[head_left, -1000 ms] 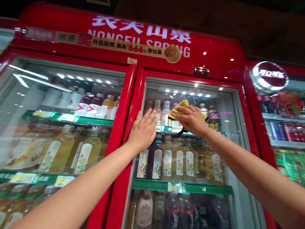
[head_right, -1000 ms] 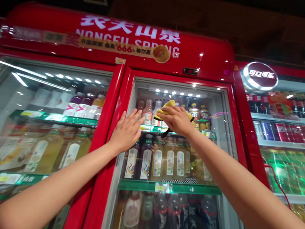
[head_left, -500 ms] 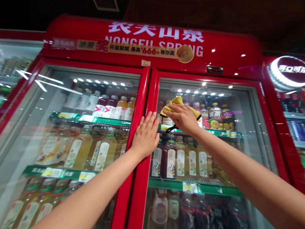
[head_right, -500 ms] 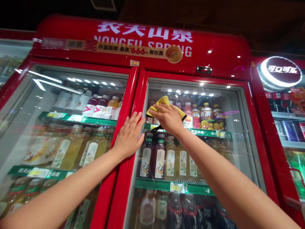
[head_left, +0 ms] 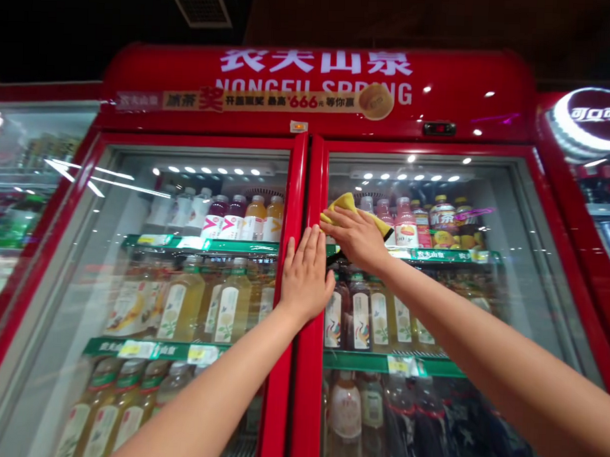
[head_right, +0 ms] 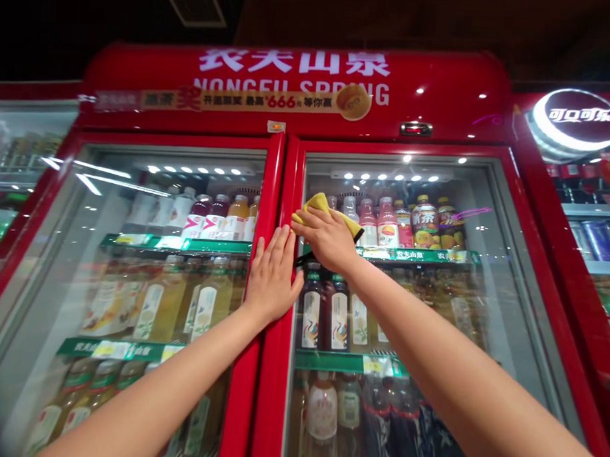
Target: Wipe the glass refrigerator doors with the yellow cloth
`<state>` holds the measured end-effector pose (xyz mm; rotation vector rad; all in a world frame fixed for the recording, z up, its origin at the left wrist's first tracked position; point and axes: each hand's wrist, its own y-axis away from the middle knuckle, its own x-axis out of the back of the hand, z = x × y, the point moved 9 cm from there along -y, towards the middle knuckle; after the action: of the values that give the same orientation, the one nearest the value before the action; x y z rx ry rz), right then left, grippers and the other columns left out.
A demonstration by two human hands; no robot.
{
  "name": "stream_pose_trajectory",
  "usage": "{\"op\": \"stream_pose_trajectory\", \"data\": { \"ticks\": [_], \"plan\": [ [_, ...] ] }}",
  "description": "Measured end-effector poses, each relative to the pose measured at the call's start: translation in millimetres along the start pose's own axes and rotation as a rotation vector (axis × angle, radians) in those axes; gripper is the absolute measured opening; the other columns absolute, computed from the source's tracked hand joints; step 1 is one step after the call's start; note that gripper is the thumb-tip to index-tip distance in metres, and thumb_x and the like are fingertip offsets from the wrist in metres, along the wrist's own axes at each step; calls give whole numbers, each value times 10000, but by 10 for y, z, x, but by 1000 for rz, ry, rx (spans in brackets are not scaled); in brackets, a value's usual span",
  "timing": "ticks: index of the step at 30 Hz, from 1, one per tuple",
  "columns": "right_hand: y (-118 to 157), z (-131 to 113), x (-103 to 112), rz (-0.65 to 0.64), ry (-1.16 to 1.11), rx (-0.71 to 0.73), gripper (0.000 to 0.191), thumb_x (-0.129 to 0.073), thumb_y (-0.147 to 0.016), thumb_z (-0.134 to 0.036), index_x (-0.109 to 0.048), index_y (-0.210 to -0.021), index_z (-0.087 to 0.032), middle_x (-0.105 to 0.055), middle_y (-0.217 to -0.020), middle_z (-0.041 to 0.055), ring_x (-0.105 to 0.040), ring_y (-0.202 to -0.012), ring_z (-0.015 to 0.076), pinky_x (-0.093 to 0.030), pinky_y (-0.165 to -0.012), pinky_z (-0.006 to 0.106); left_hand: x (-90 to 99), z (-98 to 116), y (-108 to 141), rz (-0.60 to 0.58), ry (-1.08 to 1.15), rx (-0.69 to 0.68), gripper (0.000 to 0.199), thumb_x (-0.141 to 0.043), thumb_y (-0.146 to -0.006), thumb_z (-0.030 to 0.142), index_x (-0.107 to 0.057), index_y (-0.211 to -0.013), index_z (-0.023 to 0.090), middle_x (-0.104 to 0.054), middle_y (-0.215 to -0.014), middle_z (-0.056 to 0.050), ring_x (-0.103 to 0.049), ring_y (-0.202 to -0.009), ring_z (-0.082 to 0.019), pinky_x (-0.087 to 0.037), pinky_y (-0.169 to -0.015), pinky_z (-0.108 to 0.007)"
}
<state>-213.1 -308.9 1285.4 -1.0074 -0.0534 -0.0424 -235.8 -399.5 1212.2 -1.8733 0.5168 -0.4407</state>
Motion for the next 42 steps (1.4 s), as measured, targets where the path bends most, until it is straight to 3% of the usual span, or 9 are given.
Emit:
{"op": "stream_pose_trajectory", "data": {
  "ticks": [2,5,8,14,19,26,32,38,42],
  "plan": [
    [43,93,39,-6,4,6,417,-466,-1020,-258,-616,-1381,-402,-588,-1491,-34,-502,-1398,245,-411,-1079,464,5,-12,38,2,6,-15,791,-507,-926,275,-159,-1608,74,-249,-1685,-171,-197,-1577,-270,-165,-1297,-514],
    [-60,306,89,60,51,-171,435,-447,-1008,-229,-627,-1370,-389,-592,-1487,-12,-504,-1390,268,-417,-1054,489,7,-26,81,11,9,-27,785,-514,-930,279,-172,-1606,75,-269,-1680,-167,-206,-1575,-264,-190,-1294,-492],
    [-135,265,65,108,87,-307,468,-445,-992,-202,-596,-1411,-346,-559,-1520,26,-475,-1408,299,-391,-1075,529,22,-28,118,24,12,-31,784,-502,-944,288,-150,-1612,76,-282,-1673,-173,-207,-1574,-267,-198,-1292,-492],
    [329,-295,-25,13,37,-56,499,-473,-989,-223,-538,-1466,-353,-529,-1549,15,-451,-1429,280,-370,-1090,490,21,-9,218,10,31,-45,787,-488,-961,298,-118,-1621,80,-270,-1674,-183,-218,-1571,-277,-200,-1288,-505],
    [606,-179,86,61,-14,-152,524,-445,-991,-175,-564,-1429,-437,-593,-1479,-21,-553,-1295,261,-449,-985,440,3,-7,256,16,66,-27,783,-476,-977,306,-95,-1625,88,-261,-1676,-188,-223,-1569,-282,-214,-1283,-522],
    [125,-239,15,49,-15,-84,493,-437,-1010,-164,-602,-1397,-422,-551,-1512,-23,-493,-1349,266,-432,-1047,447,6,-53,282,71,49,44,838,-500,-981,343,-38,-1614,45,-146,-1690,-244,-153,-1578,-327,-284,-1255,-536],
    [-343,2,46,68,6,-215,498,-395,-1015,-160,-606,-1402,-391,-530,-1534,-5,-497,-1336,302,-454,-974,470,10,-43,285,95,61,16,926,-519,-979,344,101,-1620,94,-117,-1700,-224,-158,-1577,-323,-277,-1258,-531],
    [127,-317,-76,26,-84,-87,481,-447,-1011,-211,-568,-1435,-403,-514,-1558,-19,-456,-1423,281,-406,-1107,504,58,-17,286,86,46,-2,949,-510,-986,331,174,-1610,122,-102,-1706,-205,-143,-1580,-309,-261,-1267,-522],
    [395,-346,-30,55,-359,-54,546,-397,-1012,-223,-432,-1547,-326,-504,-1566,27,-418,-1477,248,-361,-1192,539,44,51,275,31,60,-90,893,-481,-993,301,130,-1620,123,-161,-1701,-183,-129,-1584,-283,-237,-1278,-509]
  ]
}}
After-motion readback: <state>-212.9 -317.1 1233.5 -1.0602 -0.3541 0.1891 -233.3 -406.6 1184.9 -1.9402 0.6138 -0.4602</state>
